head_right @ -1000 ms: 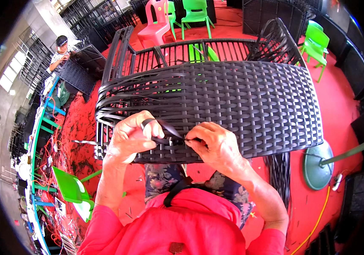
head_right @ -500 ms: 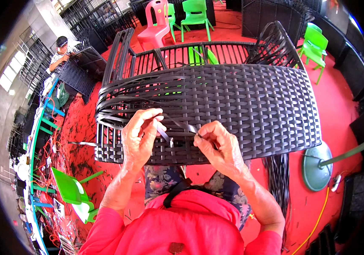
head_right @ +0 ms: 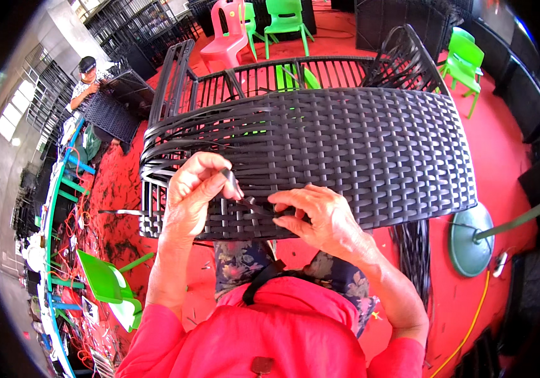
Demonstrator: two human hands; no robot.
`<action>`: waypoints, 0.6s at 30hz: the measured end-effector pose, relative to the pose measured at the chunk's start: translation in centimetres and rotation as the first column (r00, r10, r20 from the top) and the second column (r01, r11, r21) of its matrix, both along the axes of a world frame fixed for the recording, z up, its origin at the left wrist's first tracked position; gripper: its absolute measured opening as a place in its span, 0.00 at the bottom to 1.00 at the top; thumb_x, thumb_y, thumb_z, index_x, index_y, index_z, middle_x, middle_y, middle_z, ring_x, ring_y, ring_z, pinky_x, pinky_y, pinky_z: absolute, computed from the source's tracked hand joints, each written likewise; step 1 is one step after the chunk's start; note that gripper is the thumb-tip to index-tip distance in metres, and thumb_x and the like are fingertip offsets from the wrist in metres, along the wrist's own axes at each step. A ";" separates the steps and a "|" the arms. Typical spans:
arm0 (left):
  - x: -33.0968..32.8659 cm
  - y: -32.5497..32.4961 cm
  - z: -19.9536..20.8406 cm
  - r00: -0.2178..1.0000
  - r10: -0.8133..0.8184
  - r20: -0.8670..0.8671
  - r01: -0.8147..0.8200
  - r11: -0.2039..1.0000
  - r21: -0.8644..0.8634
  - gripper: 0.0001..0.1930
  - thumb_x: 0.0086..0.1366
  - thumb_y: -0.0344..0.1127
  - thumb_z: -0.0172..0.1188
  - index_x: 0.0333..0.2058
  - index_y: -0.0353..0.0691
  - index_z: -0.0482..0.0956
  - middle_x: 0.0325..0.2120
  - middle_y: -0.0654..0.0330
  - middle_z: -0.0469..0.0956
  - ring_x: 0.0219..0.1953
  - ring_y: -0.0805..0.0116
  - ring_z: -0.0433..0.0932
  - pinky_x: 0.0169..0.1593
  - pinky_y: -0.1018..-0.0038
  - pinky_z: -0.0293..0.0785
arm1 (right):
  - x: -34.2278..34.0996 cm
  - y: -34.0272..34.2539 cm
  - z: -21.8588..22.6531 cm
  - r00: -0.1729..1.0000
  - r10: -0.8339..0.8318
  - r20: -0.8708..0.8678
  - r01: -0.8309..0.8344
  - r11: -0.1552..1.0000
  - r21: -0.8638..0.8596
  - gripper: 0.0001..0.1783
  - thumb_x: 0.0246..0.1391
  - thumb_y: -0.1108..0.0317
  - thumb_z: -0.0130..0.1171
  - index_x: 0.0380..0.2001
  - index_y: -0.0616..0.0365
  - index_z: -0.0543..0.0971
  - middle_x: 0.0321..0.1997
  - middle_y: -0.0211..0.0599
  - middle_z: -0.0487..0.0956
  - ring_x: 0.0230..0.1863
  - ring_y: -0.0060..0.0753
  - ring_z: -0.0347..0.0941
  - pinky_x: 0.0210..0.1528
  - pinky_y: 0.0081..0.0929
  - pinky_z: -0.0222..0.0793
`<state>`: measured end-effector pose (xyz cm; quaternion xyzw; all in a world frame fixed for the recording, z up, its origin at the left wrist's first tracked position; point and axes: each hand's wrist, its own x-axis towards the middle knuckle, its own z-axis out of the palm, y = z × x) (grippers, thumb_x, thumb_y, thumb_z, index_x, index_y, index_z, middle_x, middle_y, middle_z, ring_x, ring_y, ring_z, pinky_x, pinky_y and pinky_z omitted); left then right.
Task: The person weaves synthetic wicker strips into a chair frame by hand, threading the strips over and under the structural lattice and tucking the ends into the weave.
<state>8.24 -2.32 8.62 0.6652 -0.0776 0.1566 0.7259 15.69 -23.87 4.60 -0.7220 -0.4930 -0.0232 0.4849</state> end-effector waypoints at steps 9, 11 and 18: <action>-2.0 3.1 0.4 0.969 0.009 -0.248 0.059 0.962 0.267 0.13 0.69 0.38 0.56 0.27 0.36 0.75 0.20 0.65 0.72 0.25 0.78 0.72 0.33 0.80 0.69 | 0.0 0.3 -0.3 0.977 -0.072 -0.200 0.086 0.995 0.060 0.06 0.54 0.69 0.64 0.34 0.55 0.79 0.27 0.29 0.77 0.26 0.27 0.69 0.28 0.23 0.68; -1.8 3.4 0.6 0.969 -0.124 -0.215 0.133 0.991 0.029 0.14 0.70 0.39 0.53 0.27 0.37 0.75 0.20 0.61 0.75 0.24 0.76 0.70 0.36 0.74 0.68 | -0.1 0.4 0.0 0.993 -0.047 -0.105 0.054 0.996 0.071 0.06 0.54 0.69 0.63 0.34 0.57 0.78 0.27 0.29 0.77 0.26 0.27 0.69 0.28 0.24 0.67; -0.4 2.2 1.1 0.987 -0.136 -0.088 0.147 0.979 0.141 0.22 0.52 0.35 0.72 0.41 0.38 0.70 0.35 0.61 0.74 0.41 0.67 0.75 0.46 0.71 0.72 | 0.8 -0.4 -0.4 0.979 0.036 -0.199 -0.019 0.996 0.085 0.09 0.59 0.65 0.59 0.32 0.59 0.75 0.28 0.31 0.77 0.25 0.27 0.67 0.29 0.23 0.64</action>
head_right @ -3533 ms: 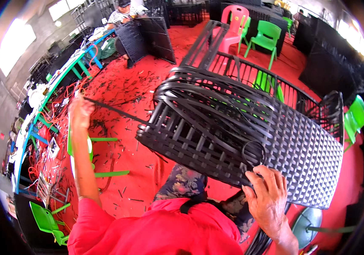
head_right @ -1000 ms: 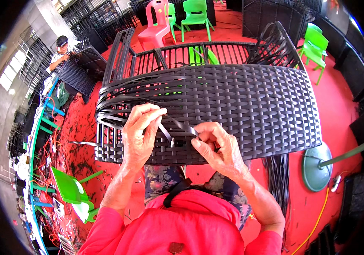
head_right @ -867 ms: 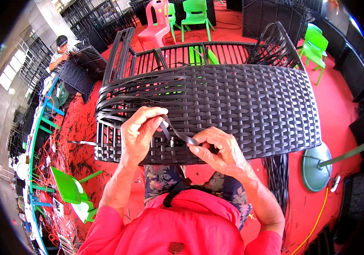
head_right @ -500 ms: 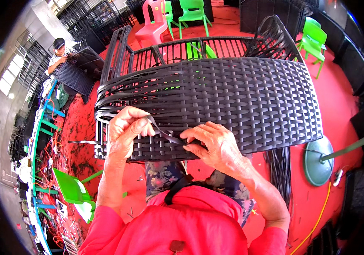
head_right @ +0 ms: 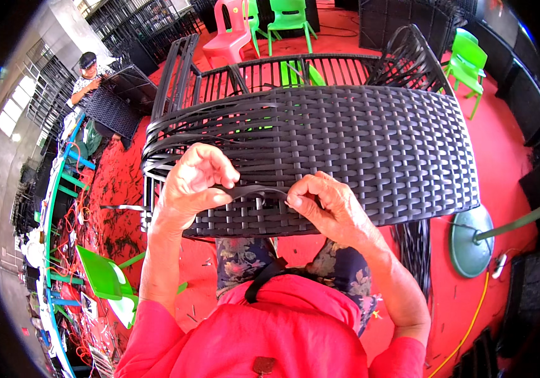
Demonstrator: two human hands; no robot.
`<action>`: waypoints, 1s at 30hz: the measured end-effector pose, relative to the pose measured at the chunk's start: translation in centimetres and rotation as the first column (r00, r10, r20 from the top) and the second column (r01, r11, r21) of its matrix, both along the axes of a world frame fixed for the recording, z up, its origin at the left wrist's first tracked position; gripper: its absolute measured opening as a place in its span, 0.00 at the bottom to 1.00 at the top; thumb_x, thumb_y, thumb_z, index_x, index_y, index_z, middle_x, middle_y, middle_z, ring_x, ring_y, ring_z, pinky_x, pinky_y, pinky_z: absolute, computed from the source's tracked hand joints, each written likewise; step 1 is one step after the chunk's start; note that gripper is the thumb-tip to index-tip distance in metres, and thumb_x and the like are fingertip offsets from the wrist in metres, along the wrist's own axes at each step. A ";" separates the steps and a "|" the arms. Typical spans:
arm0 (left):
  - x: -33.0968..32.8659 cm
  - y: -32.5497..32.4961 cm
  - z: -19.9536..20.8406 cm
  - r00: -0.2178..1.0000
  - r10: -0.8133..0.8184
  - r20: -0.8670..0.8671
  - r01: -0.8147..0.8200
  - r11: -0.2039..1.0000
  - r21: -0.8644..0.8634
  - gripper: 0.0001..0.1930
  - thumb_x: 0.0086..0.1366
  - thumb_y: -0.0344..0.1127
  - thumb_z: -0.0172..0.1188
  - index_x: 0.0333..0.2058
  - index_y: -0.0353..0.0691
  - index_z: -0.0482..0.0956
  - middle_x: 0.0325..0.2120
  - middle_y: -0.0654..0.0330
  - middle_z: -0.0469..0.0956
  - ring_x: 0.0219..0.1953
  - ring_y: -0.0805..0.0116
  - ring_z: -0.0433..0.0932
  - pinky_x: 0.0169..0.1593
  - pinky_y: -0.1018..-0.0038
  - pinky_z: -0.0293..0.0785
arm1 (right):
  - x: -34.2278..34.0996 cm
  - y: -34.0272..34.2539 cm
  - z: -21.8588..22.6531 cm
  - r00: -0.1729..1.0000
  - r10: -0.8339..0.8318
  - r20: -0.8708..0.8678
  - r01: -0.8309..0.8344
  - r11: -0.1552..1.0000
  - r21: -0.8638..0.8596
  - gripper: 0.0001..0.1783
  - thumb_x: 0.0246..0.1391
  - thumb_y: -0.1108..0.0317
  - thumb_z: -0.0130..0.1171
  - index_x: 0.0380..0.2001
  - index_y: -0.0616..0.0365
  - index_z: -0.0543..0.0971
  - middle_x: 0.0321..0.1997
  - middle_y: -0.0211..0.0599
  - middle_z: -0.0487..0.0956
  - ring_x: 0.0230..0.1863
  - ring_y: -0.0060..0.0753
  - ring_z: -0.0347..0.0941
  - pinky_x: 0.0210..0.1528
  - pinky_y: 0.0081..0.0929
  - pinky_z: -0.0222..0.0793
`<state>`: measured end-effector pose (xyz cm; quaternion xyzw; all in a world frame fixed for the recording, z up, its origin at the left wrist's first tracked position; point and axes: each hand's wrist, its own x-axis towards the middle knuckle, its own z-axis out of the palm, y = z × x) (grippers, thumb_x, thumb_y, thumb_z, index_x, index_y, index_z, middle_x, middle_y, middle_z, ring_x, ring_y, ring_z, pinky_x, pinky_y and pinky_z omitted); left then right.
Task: The person weaves synthetic wicker strips into a chair frame by hand, threading the strips over and under the structural lattice and tucking the ends into the weave.
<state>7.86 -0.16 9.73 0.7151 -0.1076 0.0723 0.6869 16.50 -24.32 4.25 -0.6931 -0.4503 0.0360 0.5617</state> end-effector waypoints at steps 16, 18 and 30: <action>-5.6 -0.3 -3.0 0.912 0.275 0.304 -0.410 0.639 0.651 0.10 0.51 0.25 0.69 0.34 0.38 0.84 0.26 0.60 0.77 0.29 0.67 0.76 0.33 0.74 0.71 | -0.8 1.0 -1.3 0.988 -0.017 -0.154 0.071 0.934 0.351 0.11 0.65 0.69 0.52 0.44 0.65 0.77 0.35 0.35 0.79 0.29 0.20 0.76 0.33 0.15 0.70; -4.9 -0.9 -3.6 0.860 0.208 0.466 -0.504 0.492 0.710 0.14 0.49 0.25 0.69 0.36 0.40 0.83 0.30 0.60 0.76 0.33 0.62 0.75 0.35 0.70 0.73 | -0.7 0.5 -1.1 0.980 -0.076 -0.183 0.125 0.953 0.277 0.13 0.66 0.68 0.49 0.43 0.67 0.78 0.25 0.33 0.78 0.25 0.18 0.75 0.30 0.14 0.69; -1.9 -1.5 -2.6 0.887 -0.134 0.442 -0.422 0.157 0.893 0.13 0.50 0.32 0.65 0.37 0.40 0.80 0.30 0.62 0.71 0.34 0.64 0.69 0.38 0.68 0.66 | -1.0 -0.4 0.4 0.928 -0.132 -0.348 0.184 0.976 0.120 0.13 0.68 0.66 0.46 0.44 0.66 0.75 0.19 0.28 0.71 0.21 0.17 0.69 0.32 0.22 0.75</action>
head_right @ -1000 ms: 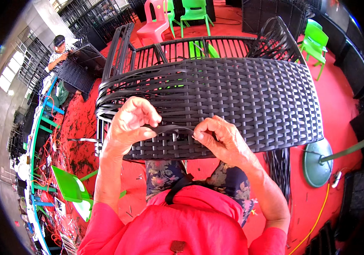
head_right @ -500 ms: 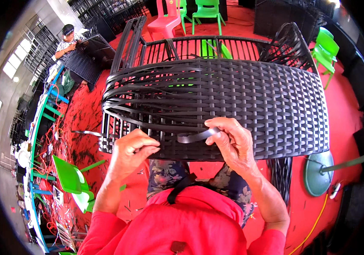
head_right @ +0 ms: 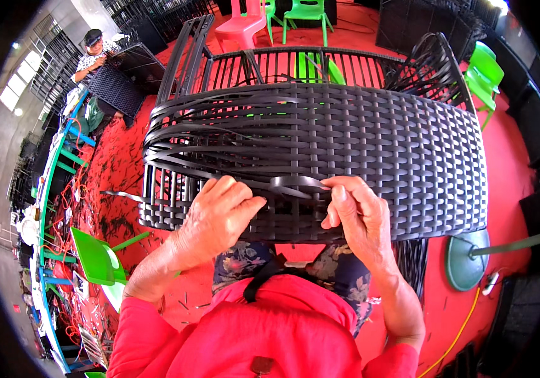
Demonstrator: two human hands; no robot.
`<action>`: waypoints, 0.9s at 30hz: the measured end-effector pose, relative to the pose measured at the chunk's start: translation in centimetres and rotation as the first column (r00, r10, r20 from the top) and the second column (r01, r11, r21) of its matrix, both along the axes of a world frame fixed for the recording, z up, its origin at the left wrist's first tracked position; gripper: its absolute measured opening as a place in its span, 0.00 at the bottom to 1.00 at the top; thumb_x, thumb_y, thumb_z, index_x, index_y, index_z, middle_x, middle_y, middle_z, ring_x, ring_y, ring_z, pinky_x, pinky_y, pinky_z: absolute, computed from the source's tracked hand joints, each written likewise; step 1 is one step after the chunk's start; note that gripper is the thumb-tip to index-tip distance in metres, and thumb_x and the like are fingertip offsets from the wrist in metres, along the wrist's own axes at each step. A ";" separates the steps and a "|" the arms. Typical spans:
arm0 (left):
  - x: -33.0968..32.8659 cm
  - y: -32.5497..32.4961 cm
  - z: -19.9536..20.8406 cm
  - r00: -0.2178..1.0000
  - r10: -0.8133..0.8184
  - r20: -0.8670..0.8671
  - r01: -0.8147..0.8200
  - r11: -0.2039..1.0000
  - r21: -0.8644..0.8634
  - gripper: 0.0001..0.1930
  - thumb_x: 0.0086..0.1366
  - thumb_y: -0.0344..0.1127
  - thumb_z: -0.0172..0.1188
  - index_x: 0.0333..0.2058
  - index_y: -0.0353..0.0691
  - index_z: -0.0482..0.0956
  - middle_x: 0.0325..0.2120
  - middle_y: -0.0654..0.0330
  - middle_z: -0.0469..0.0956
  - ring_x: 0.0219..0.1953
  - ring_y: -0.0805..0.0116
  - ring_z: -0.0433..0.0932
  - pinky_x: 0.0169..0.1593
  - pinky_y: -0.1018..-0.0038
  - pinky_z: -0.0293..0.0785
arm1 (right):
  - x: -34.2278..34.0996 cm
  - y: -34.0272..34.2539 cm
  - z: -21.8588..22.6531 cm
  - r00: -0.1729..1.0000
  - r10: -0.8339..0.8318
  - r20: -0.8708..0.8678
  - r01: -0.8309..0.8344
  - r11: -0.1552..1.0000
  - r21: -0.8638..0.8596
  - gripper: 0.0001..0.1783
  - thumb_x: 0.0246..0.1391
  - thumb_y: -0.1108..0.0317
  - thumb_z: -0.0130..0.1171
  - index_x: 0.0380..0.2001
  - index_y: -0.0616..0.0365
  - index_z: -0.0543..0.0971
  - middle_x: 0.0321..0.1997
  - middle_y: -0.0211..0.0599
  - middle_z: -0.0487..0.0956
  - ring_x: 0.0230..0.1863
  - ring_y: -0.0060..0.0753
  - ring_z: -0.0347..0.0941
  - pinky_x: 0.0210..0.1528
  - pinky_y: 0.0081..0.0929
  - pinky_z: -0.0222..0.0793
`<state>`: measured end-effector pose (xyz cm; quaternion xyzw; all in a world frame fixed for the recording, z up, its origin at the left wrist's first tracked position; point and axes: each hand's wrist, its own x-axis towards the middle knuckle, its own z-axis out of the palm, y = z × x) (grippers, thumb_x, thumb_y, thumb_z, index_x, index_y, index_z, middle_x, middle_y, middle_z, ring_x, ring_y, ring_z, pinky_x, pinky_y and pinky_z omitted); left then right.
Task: The person weaves synthetic wicker strips into a chair frame by hand, threading the strips over and under the structural lattice and tucking the ends into the weave.
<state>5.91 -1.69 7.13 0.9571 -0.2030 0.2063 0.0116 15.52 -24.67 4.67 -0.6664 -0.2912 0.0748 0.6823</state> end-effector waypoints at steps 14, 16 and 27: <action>0.6 0.7 0.7 0.970 -0.082 -0.231 -0.018 0.917 -0.399 0.10 0.51 0.32 0.67 0.30 0.43 0.74 0.26 0.61 0.70 0.34 0.59 0.72 0.40 0.65 0.66 | 0.3 -0.5 1.5 0.995 0.102 -0.021 -0.104 0.971 -0.216 0.15 0.67 0.63 0.48 0.35 0.65 0.77 0.25 0.28 0.74 0.24 0.15 0.70 0.28 0.17 0.65; 0.5 0.8 1.0 0.952 -0.096 -0.289 -0.058 0.875 -0.481 0.11 0.51 0.33 0.68 0.32 0.42 0.75 0.26 0.61 0.70 0.34 0.58 0.72 0.40 0.65 0.67 | 0.6 -0.5 1.4 0.992 0.114 -0.061 -0.123 0.978 -0.166 0.15 0.67 0.63 0.47 0.38 0.65 0.77 0.23 0.26 0.72 0.24 0.15 0.69 0.28 0.17 0.64; -1.6 2.7 -1.1 0.993 0.080 0.091 -0.014 0.820 -0.573 0.07 0.54 0.28 0.67 0.32 0.41 0.79 0.28 0.63 0.74 0.31 0.66 0.74 0.36 0.72 0.70 | -0.2 0.5 2.3 0.999 -0.037 0.026 0.044 0.944 -0.327 0.09 0.63 0.68 0.52 0.44 0.60 0.76 0.19 0.27 0.71 0.19 0.17 0.69 0.25 0.19 0.64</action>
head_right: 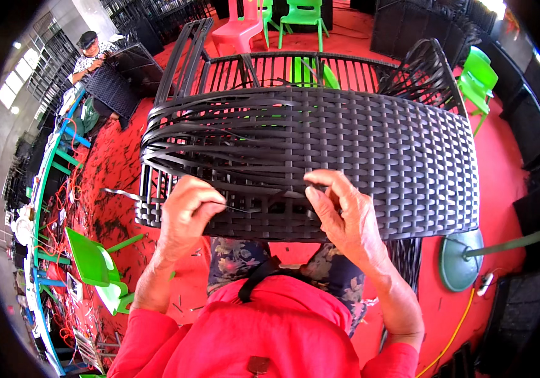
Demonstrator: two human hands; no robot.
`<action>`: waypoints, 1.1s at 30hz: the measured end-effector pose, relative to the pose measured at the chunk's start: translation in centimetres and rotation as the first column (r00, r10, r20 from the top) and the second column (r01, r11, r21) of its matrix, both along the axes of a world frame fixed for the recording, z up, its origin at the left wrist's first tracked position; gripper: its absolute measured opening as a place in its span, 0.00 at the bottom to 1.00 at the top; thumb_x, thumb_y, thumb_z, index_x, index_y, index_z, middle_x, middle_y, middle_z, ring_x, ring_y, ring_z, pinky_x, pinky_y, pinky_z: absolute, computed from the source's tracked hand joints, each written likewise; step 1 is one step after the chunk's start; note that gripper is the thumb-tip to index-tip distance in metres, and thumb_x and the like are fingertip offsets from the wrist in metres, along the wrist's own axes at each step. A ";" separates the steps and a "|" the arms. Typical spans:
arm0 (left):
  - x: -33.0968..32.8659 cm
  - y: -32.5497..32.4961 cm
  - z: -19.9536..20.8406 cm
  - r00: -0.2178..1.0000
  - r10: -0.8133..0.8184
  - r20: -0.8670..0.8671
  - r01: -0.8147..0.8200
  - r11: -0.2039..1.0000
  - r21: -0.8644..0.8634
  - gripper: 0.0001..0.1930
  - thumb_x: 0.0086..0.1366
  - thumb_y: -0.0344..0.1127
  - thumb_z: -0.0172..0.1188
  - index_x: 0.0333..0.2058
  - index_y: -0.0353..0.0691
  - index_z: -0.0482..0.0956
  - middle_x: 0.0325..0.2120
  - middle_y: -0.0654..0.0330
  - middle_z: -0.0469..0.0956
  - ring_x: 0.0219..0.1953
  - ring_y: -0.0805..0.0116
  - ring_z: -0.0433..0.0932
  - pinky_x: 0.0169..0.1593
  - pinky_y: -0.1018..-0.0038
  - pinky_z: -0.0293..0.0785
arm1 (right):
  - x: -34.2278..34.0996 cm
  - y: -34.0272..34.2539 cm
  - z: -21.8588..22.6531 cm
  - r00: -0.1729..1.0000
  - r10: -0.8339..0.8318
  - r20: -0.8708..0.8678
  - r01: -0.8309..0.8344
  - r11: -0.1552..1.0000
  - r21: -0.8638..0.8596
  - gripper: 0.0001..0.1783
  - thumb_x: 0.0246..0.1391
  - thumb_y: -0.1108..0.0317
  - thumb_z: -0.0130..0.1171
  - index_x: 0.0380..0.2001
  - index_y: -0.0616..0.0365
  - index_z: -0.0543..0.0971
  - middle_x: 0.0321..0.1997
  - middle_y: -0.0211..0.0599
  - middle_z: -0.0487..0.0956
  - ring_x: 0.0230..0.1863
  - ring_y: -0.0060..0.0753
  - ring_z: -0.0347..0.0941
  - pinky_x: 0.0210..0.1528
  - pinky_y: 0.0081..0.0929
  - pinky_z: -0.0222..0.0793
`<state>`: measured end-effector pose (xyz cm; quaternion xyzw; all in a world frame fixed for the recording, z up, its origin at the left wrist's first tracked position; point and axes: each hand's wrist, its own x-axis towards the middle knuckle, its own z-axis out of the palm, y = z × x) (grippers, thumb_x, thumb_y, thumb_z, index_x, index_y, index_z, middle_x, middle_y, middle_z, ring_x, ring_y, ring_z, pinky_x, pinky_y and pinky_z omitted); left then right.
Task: The person weaves synthetic wicker strips into a chair frame by hand, threading the strips over and under the structural lattice and tucking the ends into the weave.
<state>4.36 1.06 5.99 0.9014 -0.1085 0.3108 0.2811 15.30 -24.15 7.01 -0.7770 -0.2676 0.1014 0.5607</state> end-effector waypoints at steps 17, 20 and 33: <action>-0.6 -4.0 1.7 0.997 0.070 0.018 -0.063 0.721 0.690 0.17 0.49 0.36 0.65 0.39 0.38 0.80 0.44 0.59 0.75 0.50 0.62 0.71 0.50 0.63 0.63 | 0.9 1.8 -0.4 0.770 0.284 0.571 -0.182 0.956 -0.229 0.06 0.48 0.67 0.63 0.22 0.55 0.79 0.20 0.32 0.73 0.24 0.37 0.72 0.32 0.32 0.62; 0.0 -3.3 1.7 0.996 0.091 -0.012 -0.058 0.726 0.685 0.16 0.48 0.36 0.64 0.37 0.36 0.79 0.41 0.60 0.72 0.48 0.62 0.70 0.50 0.62 0.63 | 1.1 2.1 -0.3 0.769 0.306 0.562 -0.179 0.946 -0.271 0.06 0.48 0.66 0.62 0.24 0.56 0.80 0.20 0.32 0.73 0.24 0.37 0.72 0.33 0.31 0.63; -6.1 5.6 -0.5 0.995 -0.082 -0.050 0.030 0.758 -0.651 0.09 0.62 0.36 0.60 0.30 0.35 0.78 0.50 0.44 0.72 0.61 0.51 0.64 0.61 0.55 0.61 | 1.7 -0.4 -0.5 0.927 0.174 0.331 -0.185 0.983 0.002 0.08 0.59 0.71 0.58 0.40 0.61 0.81 0.35 0.39 0.80 0.34 0.31 0.77 0.38 0.25 0.72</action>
